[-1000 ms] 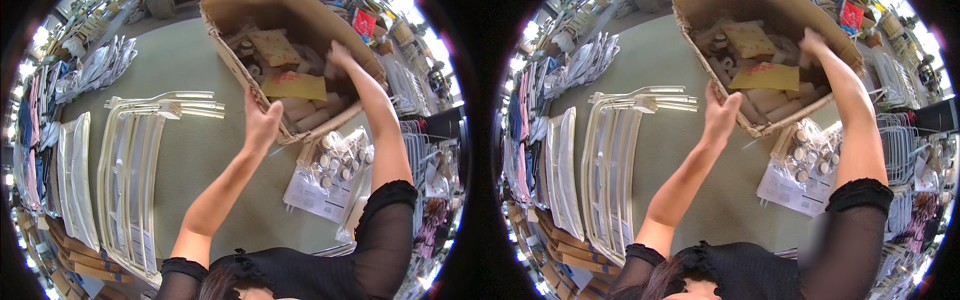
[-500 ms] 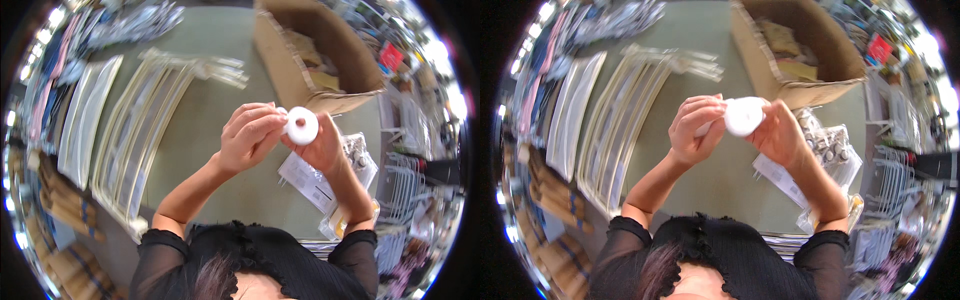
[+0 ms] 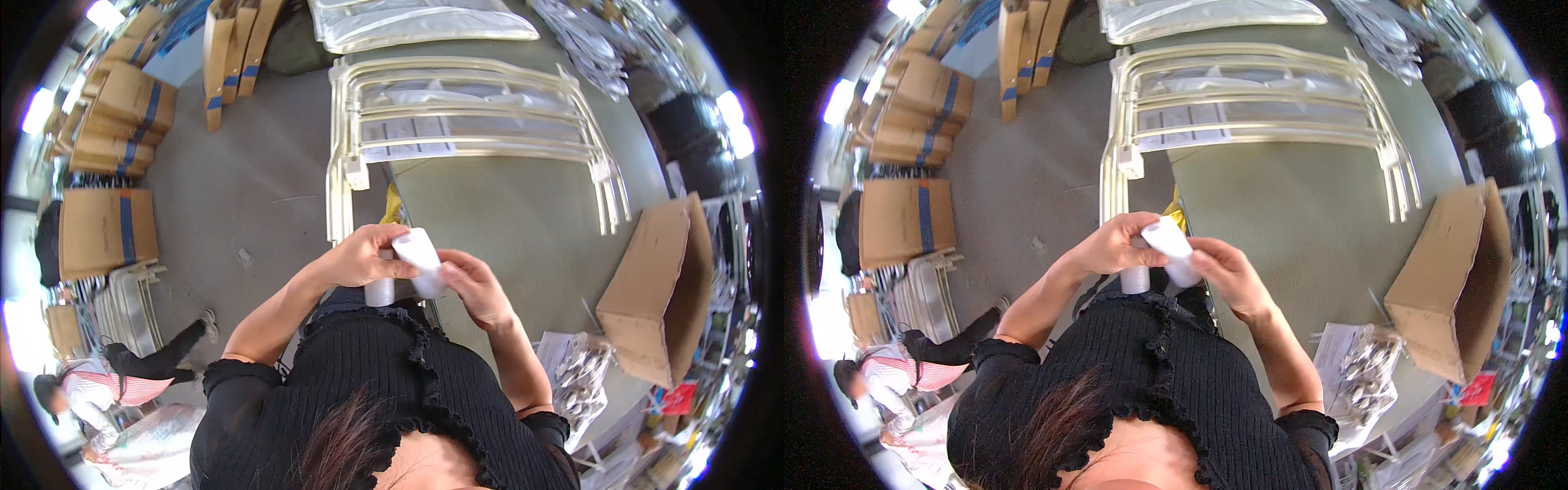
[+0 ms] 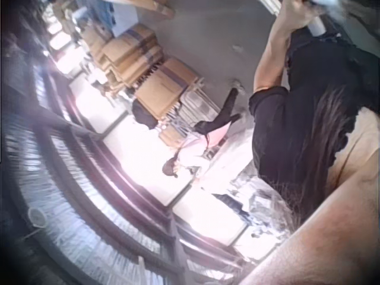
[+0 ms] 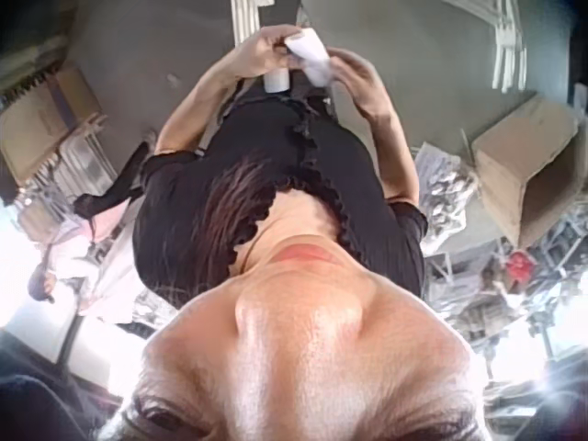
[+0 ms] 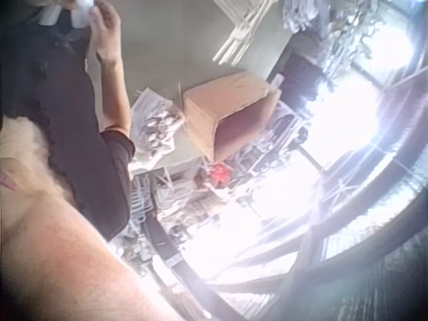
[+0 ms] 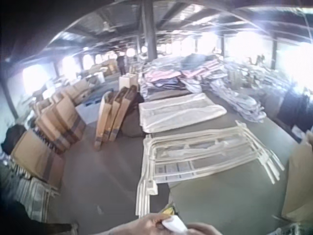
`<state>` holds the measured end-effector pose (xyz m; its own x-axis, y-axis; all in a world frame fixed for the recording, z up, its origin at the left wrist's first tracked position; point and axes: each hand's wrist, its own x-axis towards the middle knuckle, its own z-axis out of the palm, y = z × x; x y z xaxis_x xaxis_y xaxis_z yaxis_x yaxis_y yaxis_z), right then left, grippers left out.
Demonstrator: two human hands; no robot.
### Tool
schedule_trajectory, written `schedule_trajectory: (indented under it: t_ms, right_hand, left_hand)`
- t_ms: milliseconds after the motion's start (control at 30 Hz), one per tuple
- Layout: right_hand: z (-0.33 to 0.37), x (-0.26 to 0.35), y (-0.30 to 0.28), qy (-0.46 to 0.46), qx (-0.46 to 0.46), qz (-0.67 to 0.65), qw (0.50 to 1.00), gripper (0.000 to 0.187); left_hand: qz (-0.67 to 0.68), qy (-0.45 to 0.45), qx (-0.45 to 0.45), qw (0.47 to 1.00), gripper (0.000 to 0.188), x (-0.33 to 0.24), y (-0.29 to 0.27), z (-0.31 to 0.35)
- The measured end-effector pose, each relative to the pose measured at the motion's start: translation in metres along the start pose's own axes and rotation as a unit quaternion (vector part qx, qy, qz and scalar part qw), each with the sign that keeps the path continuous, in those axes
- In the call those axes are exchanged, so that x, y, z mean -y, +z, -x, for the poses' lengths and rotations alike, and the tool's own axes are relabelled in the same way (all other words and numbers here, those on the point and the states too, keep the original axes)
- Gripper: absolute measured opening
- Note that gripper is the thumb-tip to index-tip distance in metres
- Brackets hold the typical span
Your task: The person unpacks a metal frame from a cardboard box, removes plastic wrapping, and places the frame on a table. They then handle small parts and a plastic bag, placing items into the bag and sealing it. The person works in a warehouse-like setting with stacked boxes and furniture parts.
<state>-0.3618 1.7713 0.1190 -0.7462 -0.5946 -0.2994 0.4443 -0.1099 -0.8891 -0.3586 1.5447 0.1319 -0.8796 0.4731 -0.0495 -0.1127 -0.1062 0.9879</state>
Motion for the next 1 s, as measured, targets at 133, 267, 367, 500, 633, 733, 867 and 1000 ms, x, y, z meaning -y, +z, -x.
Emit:
schedule_trajectory:
  t_ms: [133, 267, 367, 500, 633, 733, 867, 1000]
  right_hand:
    - [-0.056, -0.007, 0.042, 0.092, 0.03, 0.027, 0.995, 0.033]
    - [-0.127, -0.025, 0.077, 0.01, -0.043, 0.155, 0.987, 0.029]
    - [-0.199, -0.032, 0.107, -0.105, -0.119, 0.439, 0.884, 0.027]
    - [-0.311, -0.066, 0.129, -0.133, -0.19, 0.647, 0.726, 0.022]
    - [-0.377, -0.07, 0.122, -0.046, -0.211, 0.747, 0.629, 0.022]
    - [-0.379, -0.067, 0.127, 0.004, -0.201, 0.779, 0.593, 0.021]
    - [-0.371, -0.069, 0.135, 0.034, -0.23, 0.774, 0.589, 0.02]
    - [-0.363, -0.039, 0.126, -0.067, -0.267, 0.745, 0.607, 0.008]
  left_hand:
    - [0.023, -0.113, -0.093, 0.989, 0.026, 0.015, -0.052, 0.04]
    - [0.165, -0.078, -0.201, 0.963, 0.022, 0.048, -0.115, 0.047]
    - [0.086, -0.129, -0.24, 0.958, 0.025, 0.084, -0.183, 0.035]
    - [-0.075, -0.21, -0.322, 0.92, 0.033, 0.156, -0.276, -0.011]
    - [0.044, -0.188, -0.289, 0.938, 0.03, 0.2, -0.317, -0.066]
    - [0.144, -0.23, -0.191, 0.943, 0.027, 0.202, -0.324, -0.071]
    - [0.299, -0.283, -0.133, 0.902, 0.027, 0.161, -0.328, -0.069]
    - [0.0, -0.317, -0.108, 0.942, 0.036, 0.173, -0.331, -0.081]
